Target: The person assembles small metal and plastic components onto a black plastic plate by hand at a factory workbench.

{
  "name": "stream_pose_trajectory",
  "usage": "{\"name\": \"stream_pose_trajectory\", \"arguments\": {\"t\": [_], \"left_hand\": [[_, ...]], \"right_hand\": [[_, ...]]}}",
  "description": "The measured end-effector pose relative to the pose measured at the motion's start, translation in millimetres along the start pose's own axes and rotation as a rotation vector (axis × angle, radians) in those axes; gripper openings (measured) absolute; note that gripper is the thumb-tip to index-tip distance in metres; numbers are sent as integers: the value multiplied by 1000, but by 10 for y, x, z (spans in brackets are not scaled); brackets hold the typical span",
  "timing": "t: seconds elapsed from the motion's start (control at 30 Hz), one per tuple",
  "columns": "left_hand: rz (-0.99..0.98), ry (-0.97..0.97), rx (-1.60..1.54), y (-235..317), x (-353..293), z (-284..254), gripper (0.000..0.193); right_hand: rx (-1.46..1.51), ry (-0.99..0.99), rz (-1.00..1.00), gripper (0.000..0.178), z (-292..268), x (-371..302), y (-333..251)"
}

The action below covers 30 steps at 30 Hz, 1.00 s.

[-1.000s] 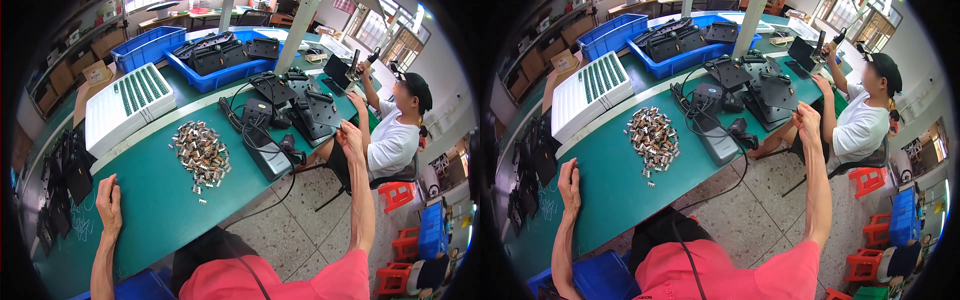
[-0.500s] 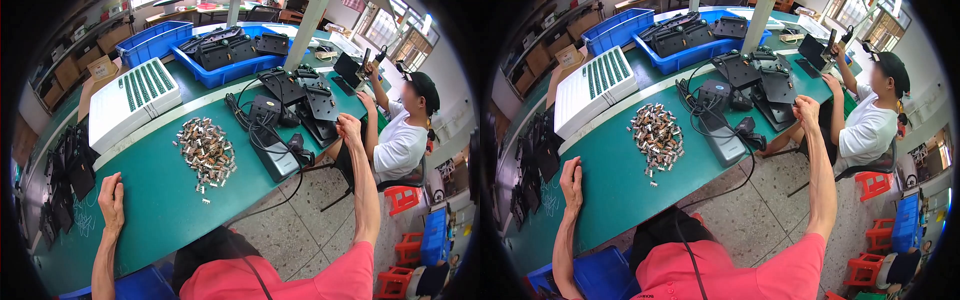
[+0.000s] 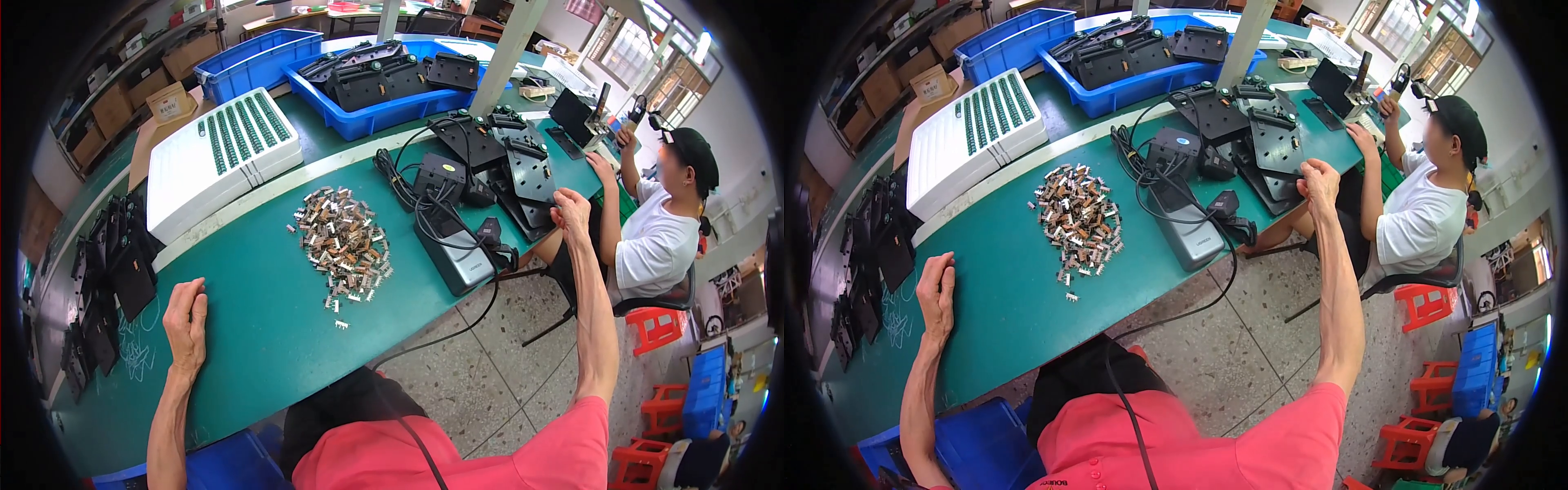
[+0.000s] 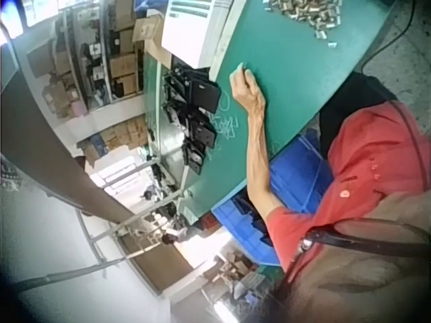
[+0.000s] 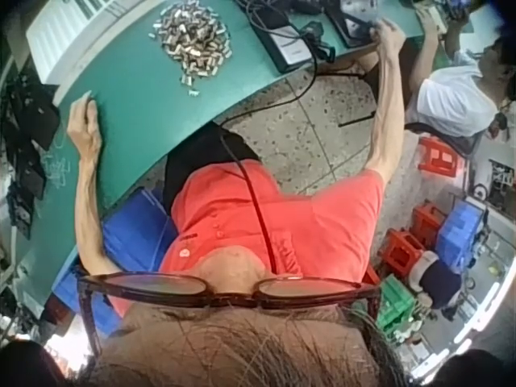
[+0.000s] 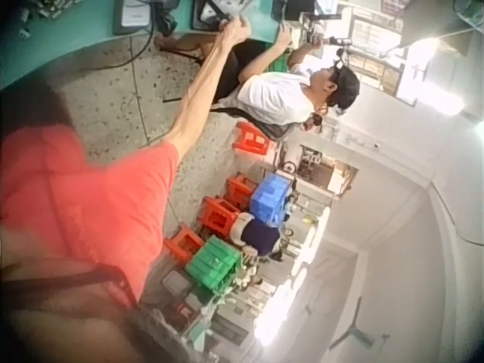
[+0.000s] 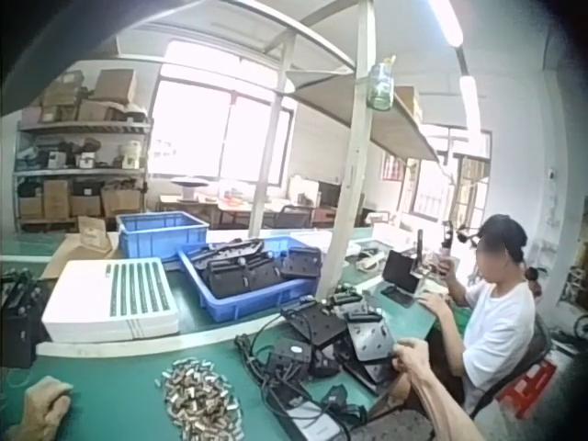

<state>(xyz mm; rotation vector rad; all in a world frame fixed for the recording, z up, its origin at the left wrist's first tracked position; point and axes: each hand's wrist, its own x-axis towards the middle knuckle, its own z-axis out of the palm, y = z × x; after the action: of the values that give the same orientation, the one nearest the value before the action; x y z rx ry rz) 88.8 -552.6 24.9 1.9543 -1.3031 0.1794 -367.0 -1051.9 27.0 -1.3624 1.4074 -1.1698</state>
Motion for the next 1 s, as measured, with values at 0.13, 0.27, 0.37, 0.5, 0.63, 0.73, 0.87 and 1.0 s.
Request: {"name": "stream_pose_trajectory", "arguments": {"t": [0.13, 0.27, 0.37, 0.5, 0.63, 0.73, 0.87, 1.0], "left_hand": [[9, 27, -11, -35, 2, -15, 19], [-19, 14, 11, -48, 83, 49, 19], [56, 34, 81, -132, 84, 59, 20], [130, 72, 174, -230, -38, -24, 18], [37, 182, 19, -254, -40, 79, 16], [-70, 305, -188, -347, 80, 240, 17], [-183, 462, -253, -344, 248, -226, 16], [-34, 726, -57, -108, 68, -1387, 16]], "right_hand": [[-401, 261, -474, 31, -45, 75, -17], [-149, -1, -556, 25, 556, -892, -756], [-84, -383, -581, 25, 1160, -1846, -1274], [-60, -1091, -639, 24, 1946, -3031, -1613], [-62, -1555, -375, 24, 2599, -3771, -1452], [-94, -1673, -294, 20, 2987, -4064, -1106], [-131, -1554, -229, 16, 3122, -4158, -945], [-12, -1521, -276, 13, 3050, -4175, -845]]}}
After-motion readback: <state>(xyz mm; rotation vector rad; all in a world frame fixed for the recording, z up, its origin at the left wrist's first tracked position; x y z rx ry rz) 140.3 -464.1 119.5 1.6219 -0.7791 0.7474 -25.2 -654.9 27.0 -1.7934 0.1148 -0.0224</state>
